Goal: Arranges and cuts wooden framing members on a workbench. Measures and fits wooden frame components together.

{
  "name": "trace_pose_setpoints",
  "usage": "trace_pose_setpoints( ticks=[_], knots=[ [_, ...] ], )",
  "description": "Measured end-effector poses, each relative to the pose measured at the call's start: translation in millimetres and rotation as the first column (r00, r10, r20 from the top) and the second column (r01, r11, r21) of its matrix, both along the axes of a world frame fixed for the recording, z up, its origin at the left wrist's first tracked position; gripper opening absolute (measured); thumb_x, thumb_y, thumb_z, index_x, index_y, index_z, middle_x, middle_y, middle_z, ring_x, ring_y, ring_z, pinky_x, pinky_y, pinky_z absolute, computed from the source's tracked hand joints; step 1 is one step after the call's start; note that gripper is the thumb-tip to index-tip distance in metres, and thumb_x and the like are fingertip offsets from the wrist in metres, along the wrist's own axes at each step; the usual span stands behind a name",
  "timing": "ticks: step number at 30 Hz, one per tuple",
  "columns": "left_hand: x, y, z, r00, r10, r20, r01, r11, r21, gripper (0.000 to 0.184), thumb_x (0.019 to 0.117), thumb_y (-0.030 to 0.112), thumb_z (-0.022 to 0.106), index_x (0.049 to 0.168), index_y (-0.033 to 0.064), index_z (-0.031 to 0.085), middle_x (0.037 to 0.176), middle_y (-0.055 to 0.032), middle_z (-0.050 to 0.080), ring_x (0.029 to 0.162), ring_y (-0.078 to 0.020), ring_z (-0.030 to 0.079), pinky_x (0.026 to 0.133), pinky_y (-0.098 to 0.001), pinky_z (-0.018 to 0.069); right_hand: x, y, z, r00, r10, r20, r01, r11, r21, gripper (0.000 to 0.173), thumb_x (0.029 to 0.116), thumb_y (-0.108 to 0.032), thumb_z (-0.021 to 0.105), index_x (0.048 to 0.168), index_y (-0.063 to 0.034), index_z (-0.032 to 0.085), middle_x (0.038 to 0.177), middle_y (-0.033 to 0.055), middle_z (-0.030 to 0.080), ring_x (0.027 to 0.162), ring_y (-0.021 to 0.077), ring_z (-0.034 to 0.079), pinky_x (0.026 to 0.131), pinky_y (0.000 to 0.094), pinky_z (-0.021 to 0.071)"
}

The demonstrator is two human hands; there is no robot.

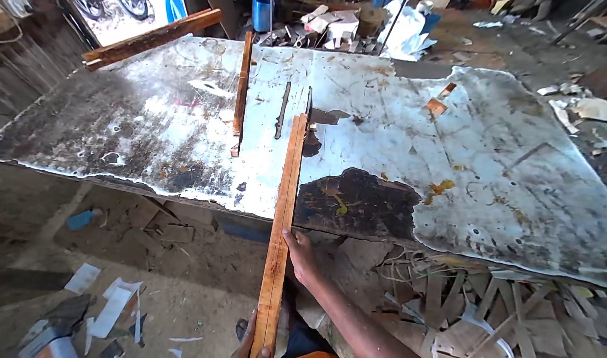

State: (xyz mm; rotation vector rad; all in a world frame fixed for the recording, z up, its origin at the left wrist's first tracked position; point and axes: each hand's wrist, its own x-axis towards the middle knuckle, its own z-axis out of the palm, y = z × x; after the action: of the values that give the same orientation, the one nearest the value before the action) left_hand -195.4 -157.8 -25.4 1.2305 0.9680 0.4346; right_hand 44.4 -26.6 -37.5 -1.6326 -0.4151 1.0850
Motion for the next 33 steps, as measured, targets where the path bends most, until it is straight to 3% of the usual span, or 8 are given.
trace_pose_setpoints(
  ticks=[3, 6, 9, 14, 26, 33],
  knots=[
    [9, 7, -1, 1.000, 0.013, -0.018, -0.014, 0.999, -0.029, 0.072, 0.1048, 0.014, 0.055, 0.163, 0.0029, 0.014, 0.137, -0.0199, 0.061, 0.092, -0.0222, 0.075, 0.082, -0.0430, 0.0641, 5, -8, 0, 1.000, 0.005, -0.007, -0.005, 1.000, -0.008, 0.035, 0.1080, -0.027, 0.055, 0.122, 0.0030, 0.065, 0.112, 0.0191, 0.069, 0.099, 0.0250, 0.069, 0.088, 0.0423, 0.0580],
    [16, 13, -1, 1.000, 0.026, -0.011, -0.027, 0.999, -0.036, 0.071, 0.1047, 0.012, 0.054, 0.163, 0.0035, 0.014, 0.135, -0.0178, 0.063, 0.088, -0.0195, 0.074, 0.080, -0.0394, 0.0637, 10, -18, 0, 0.999, -0.002, -0.035, 0.002, 1.000, -0.014, 0.031, 0.1093, -0.022, 0.052, 0.117, 0.0043, 0.065, 0.097, 0.0169, 0.070, 0.083, 0.0223, 0.070, 0.076, 0.0375, 0.0605],
    [23, 22, -1, 1.000, 0.027, -0.008, -0.028, 1.000, -0.014, 0.071, 0.1045, 0.014, 0.055, 0.163, 0.0041, 0.015, 0.130, -0.0145, 0.066, 0.083, -0.0158, 0.073, 0.075, -0.0356, 0.0633, 16, -29, 1, 0.994, -0.009, -0.113, 0.006, 1.000, -0.027, 0.029, 0.1107, -0.017, 0.047, 0.117, 0.0070, 0.061, 0.089, 0.0165, 0.070, 0.073, 0.0213, 0.072, 0.070, 0.0344, 0.0627],
    [42, 38, 1, 0.999, 0.052, 0.008, -0.051, 0.999, -0.010, 0.071, 0.1043, 0.013, 0.055, 0.164, 0.0067, 0.016, 0.117, -0.0122, 0.071, 0.079, -0.0166, 0.073, 0.073, -0.0360, 0.0634, 28, -46, -3, 0.988, -0.031, -0.149, 0.015, 0.994, -0.106, 0.029, 0.1114, -0.015, 0.044, 0.125, 0.0071, 0.057, 0.094, 0.0169, 0.072, 0.076, 0.0220, 0.074, 0.070, 0.0337, 0.0629],
    [92, 99, -10, 0.998, 0.067, -0.012, -0.067, 0.998, 0.020, 0.071, 0.1029, 0.019, 0.055, 0.164, 0.0133, 0.021, 0.131, -0.0109, 0.066, 0.081, -0.0182, 0.073, 0.069, -0.0360, 0.0632, 57, -59, -2, 0.990, -0.048, -0.132, 0.034, 0.994, -0.106, 0.032, 0.1114, -0.019, 0.045, 0.127, 0.0065, 0.057, 0.099, 0.0178, 0.073, 0.081, 0.0245, 0.075, 0.074, 0.0363, 0.0640],
    [119, 139, -12, 0.998, 0.057, 0.001, -0.057, 0.998, 0.020, 0.068, 0.1048, 0.018, 0.054, 0.164, 0.0155, 0.021, 0.126, -0.0123, 0.067, 0.081, -0.0209, 0.073, 0.071, -0.0376, 0.0641, 74, -66, -5, 0.987, -0.076, -0.138, 0.059, 0.990, -0.126, 0.031, 0.1115, -0.019, 0.045, 0.123, 0.0058, 0.058, 0.100, 0.0178, 0.073, 0.083, 0.0247, 0.075, 0.074, 0.0372, 0.0635]
  ],
)
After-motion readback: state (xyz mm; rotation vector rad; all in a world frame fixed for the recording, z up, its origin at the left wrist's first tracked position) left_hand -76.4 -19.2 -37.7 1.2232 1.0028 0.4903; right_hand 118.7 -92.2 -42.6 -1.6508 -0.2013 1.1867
